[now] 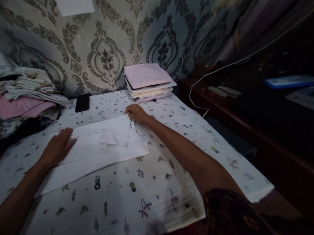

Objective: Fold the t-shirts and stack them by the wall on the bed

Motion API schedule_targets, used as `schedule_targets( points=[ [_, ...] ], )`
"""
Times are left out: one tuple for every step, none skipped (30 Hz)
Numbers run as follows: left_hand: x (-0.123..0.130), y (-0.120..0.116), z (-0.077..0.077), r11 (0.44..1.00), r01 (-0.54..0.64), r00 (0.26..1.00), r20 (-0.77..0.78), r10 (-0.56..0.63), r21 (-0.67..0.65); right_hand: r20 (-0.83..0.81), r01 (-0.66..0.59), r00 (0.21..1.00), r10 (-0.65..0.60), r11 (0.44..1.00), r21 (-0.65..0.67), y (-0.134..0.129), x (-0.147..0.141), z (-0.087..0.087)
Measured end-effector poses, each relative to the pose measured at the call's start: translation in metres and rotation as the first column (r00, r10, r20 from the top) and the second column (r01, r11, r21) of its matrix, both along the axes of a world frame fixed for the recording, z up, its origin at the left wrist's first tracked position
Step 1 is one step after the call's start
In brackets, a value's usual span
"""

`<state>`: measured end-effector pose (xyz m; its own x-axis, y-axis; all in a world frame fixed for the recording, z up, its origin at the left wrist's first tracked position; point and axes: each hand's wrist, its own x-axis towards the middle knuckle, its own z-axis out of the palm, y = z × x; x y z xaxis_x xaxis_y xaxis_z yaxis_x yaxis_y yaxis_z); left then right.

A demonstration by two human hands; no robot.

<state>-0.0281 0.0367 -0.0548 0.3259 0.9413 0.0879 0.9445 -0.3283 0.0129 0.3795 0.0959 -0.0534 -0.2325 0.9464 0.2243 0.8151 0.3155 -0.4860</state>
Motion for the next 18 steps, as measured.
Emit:
schedule_targets(
  points=[
    [0.0, 0.0, 0.0, 1.0, 0.0, 1.0, 0.0, 0.0, 0.003, -0.009, 0.012, 1.0, -0.012, 1.0, 0.003, 0.0, 0.0, 0.0],
    [0.0, 0.0, 0.0, 1.0, 0.0, 1.0, 0.0, 0.0, 0.003, -0.018, 0.025, 1.0, -0.025, 1.0, 0.005, -0.001, 0.0, -0.001],
    [0.0, 0.0, 0.001, 1.0, -0.001, 1.0, 0.0, 0.001, 0.001, -0.028, 0.037, 0.999, -0.037, 0.999, 0.005, -0.002, 0.0, -0.001],
    [0.0, 0.0, 0.002, 1.0, 0.0, 1.0, -0.001, 0.0, -0.002, -0.036, 0.047, 0.998, -0.047, 0.999, 0.003, -0.002, 0.0, -0.001],
    [0.001, -0.001, 0.002, 1.0, 0.001, 1.0, -0.001, -0.001, -0.005, -0.044, 0.055, 0.998, -0.055, 0.998, 0.0, -0.003, -0.001, 0.0],
    [0.001, -0.001, 0.003, 1.0, 0.002, 1.0, -0.002, -0.002, -0.008, -0.05, 0.061, 0.997, -0.061, 0.998, -0.004, -0.003, -0.001, 0.0],
    [0.001, -0.001, 0.004, 1.0, 0.002, 1.0, -0.003, -0.002, -0.01, -0.055, 0.066, 0.996, -0.067, 0.998, -0.008, -0.004, -0.001, 0.0],
    [0.001, -0.001, 0.004, 1.0, 0.001, 1.0, -0.004, -0.001, -0.01, -0.059, 0.07, 0.996, -0.071, 0.997, -0.011, -0.004, -0.002, 0.0],
    [0.001, -0.001, 0.004, 1.0, 0.0, 1.0, -0.004, 0.0, -0.007, -0.063, 0.075, 0.995, -0.076, 0.997, -0.014, -0.005, -0.002, 0.0],
    [0.001, -0.001, 0.003, 1.0, 0.001, 1.0, -0.003, -0.001, -0.002, -0.066, 0.079, 0.995, -0.08, 0.997, -0.016, -0.005, -0.003, 0.0],
    [0.0, 0.0, 0.002, 1.0, 0.004, 1.0, -0.001, -0.004, 0.008, -0.069, 0.082, 0.994, -0.083, 0.996, -0.016, -0.006, -0.003, 0.0],
    [-0.001, 0.001, 0.0, 1.0, 0.009, 1.0, 0.002, -0.009, 0.018, -0.07, 0.084, 0.994, -0.085, 0.996, -0.016, -0.006, -0.002, 0.001],
    [-0.003, 0.001, -0.002, 0.999, 0.015, 1.0, 0.003, -0.015, 0.029, -0.07, 0.087, 0.994, -0.088, 0.996, -0.015, -0.006, -0.001, 0.002],
    [-0.004, 0.002, -0.005, 0.999, 0.02, 1.0, 0.005, -0.02, 0.039, -0.067, 0.09, 0.994, -0.09, 0.996, -0.013, -0.005, 0.0, 0.003],
    [-0.005, 0.003, -0.007, 0.999, 0.024, 1.0, 0.006, -0.024, 0.049, -0.062, 0.095, 0.994, -0.095, 0.995, -0.01, -0.004, 0.003, 0.005],
    [-0.006, 0.004, -0.01, 0.998, 0.027, 1.0, 0.008, -0.027, 0.059, -0.056, 0.102, 0.993, -0.102, 0.995, -0.004, -0.003, 0.005, 0.007],
    [-0.007, 0.005, -0.012, 0.997, 0.029, 1.0, 0.01, -0.029, 0.067, -0.048, 0.113, 0.992, -0.112, 0.994, 0.005, -0.002, 0.006, 0.009],
    [-0.008, 0.006, -0.013, 0.997, 0.03, 0.999, 0.01, -0.031, 0.071, -0.04, 0.124, 0.992, -0.123, 0.992, 0.018, -0.003, 0.007, 0.012]
  ],
)
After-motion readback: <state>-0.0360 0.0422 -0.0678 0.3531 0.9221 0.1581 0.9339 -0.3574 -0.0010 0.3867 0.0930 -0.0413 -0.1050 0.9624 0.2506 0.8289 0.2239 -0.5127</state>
